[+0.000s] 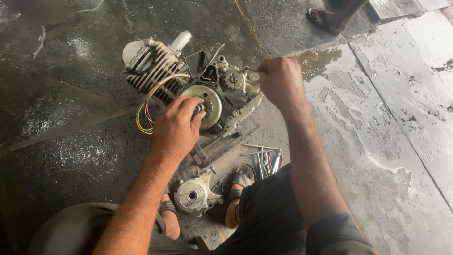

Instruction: Disassemble and inspect parts of a motorcycle engine located on a shop floor.

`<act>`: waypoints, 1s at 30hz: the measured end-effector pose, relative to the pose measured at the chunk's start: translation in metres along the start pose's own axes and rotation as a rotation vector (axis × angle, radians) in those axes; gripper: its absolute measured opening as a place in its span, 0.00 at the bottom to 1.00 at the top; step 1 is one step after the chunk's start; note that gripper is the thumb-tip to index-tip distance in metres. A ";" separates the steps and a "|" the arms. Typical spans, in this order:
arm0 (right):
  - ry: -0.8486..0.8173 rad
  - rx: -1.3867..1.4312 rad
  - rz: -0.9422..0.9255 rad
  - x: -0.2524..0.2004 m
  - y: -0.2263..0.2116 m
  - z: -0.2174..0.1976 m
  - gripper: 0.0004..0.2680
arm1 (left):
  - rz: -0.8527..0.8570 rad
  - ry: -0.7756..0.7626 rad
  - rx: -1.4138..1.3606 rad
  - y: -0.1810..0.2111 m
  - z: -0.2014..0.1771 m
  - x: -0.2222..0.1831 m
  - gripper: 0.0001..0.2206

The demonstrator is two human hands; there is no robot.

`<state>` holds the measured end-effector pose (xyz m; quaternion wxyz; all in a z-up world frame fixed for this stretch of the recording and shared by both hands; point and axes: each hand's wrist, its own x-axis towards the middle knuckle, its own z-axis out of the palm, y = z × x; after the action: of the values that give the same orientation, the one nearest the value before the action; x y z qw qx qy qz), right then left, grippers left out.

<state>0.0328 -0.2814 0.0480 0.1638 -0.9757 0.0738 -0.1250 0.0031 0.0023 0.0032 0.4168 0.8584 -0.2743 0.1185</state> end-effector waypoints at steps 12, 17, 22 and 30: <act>0.112 0.129 -0.146 0.016 0.003 0.017 0.03 | 0.004 0.001 0.011 -0.001 0.001 -0.002 0.13; 0.110 0.166 -0.037 0.022 0.004 0.019 0.02 | -0.014 -0.021 0.022 -0.004 0.005 -0.001 0.13; 0.109 0.012 -0.351 0.020 0.003 0.026 0.04 | -0.006 -0.015 0.017 -0.001 0.002 -0.001 0.13; 0.055 0.242 -0.025 0.029 0.009 0.018 0.05 | 0.007 -0.004 0.010 -0.002 0.001 -0.002 0.13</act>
<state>0.0649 -0.2895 0.0346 0.2768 -0.9459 0.0505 -0.1617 0.0023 0.0035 0.0006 0.4118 0.8597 -0.2775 0.1197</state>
